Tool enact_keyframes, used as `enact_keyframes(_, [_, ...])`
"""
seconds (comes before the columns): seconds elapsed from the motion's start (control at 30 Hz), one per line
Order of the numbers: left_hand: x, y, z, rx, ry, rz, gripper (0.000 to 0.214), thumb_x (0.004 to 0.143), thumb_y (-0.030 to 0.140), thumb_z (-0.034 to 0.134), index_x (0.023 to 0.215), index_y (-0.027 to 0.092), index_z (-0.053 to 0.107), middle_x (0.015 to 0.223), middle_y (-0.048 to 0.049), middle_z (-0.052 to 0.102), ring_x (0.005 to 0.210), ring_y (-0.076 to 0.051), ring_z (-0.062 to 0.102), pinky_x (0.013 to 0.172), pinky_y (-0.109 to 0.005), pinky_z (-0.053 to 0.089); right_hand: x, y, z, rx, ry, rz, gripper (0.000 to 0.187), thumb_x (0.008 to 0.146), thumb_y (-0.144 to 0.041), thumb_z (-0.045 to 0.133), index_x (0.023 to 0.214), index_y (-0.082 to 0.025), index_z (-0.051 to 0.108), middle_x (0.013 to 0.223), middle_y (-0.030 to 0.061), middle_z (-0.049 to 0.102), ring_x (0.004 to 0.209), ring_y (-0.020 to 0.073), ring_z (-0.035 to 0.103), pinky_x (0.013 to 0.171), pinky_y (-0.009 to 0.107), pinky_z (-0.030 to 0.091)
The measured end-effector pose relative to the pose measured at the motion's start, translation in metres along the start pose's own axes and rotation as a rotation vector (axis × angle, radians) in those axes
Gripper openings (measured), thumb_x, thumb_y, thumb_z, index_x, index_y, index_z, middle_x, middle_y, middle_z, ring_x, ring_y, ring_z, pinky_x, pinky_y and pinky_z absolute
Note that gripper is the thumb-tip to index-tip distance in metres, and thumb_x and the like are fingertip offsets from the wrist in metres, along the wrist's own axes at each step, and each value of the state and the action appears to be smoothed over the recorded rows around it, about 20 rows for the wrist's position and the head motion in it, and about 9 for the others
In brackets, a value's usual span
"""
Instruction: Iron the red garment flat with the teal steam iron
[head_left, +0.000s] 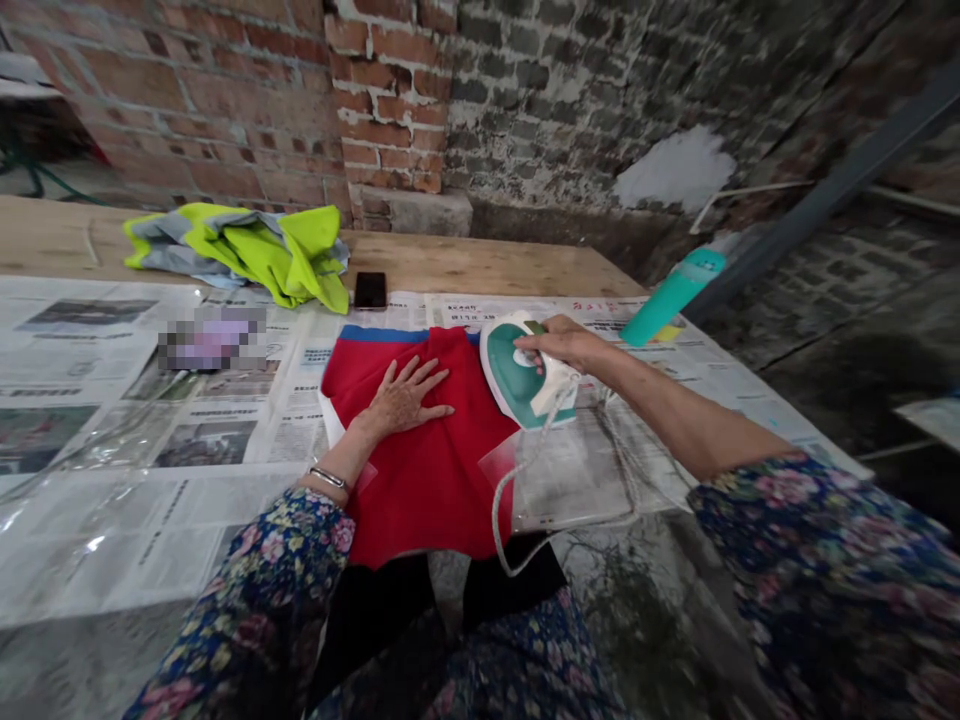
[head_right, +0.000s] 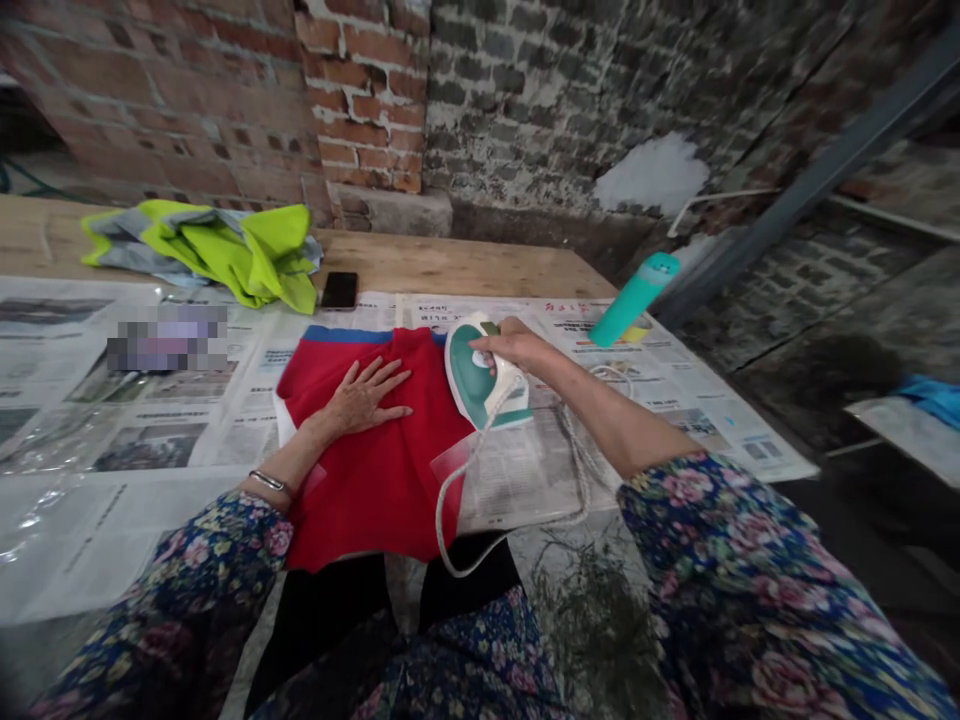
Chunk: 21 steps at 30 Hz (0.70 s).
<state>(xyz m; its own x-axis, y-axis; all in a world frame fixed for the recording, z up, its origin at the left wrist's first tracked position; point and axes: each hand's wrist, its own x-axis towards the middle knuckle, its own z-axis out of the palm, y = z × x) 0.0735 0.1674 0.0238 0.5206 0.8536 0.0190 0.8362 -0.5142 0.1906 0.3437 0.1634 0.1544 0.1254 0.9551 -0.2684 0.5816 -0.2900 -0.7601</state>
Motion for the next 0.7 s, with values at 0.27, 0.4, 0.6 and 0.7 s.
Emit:
enact_keyframes(0.27, [0.002, -0.002, 0.005, -0.019, 0.031, 0.024, 0.084, 0.101, 0.072, 0.055, 0.173, 0.032, 0.038, 0.18, -0.0051, 0.036, 0.17, -0.036, 0.024, 0.139, -0.059, 0.013, -0.105, 0.021, -0.004, -0.132, -0.132, -0.135, 0.036, 0.089, -0.029, 0.077, 0.121, -0.018, 0.066, 0.051, -0.0081, 0.058, 0.043, 0.0164, 0.058, 0.048, 0.027, 0.047])
enact_keyframes(0.4, [0.001, -0.005, 0.008, -0.072, 0.056, 0.019, 0.104, 0.095, 0.077, 0.06, 0.176, 0.021, 0.028, 0.181, -0.0118, 0.033, 0.17, -0.036, 0.025, 0.139, -0.056, 0.011, -0.112, 0.007, 0.008, -0.185, -0.161, -0.176, 0.063, 0.091, -0.029, 0.073, 0.15, -0.016, 0.056, 0.052, -0.0086, 0.058, 0.045, 0.0178, 0.06, 0.05, 0.027, 0.047])
enact_keyframes(0.6, [0.004, -0.012, 0.017, -0.203, 0.131, 0.032, 0.142, 0.077, 0.084, 0.074, 0.178, 0.013, 0.003, 0.182, -0.0241, 0.024, 0.169, -0.039, 0.027, 0.139, -0.057, 0.013, -0.054, -0.008, 0.028, -0.278, -0.118, -0.214, 0.046, 0.091, -0.023, 0.071, 0.137, -0.018, 0.065, 0.052, -0.0072, 0.058, 0.047, 0.0177, 0.059, 0.055, 0.026, 0.048])
enact_keyframes(0.7, [0.005, -0.013, 0.021, -0.224, 0.14, 0.025, 0.146, 0.074, 0.083, 0.078, 0.177, 0.013, 0.002, 0.181, -0.0255, 0.024, 0.169, -0.04, 0.026, 0.139, -0.057, 0.014, -0.022, -0.016, 0.034, -0.273, -0.052, -0.251, 0.032, 0.089, -0.021, 0.074, 0.121, -0.02, 0.07, 0.052, -0.0072, 0.057, 0.049, 0.0171, 0.059, 0.056, 0.025, 0.047])
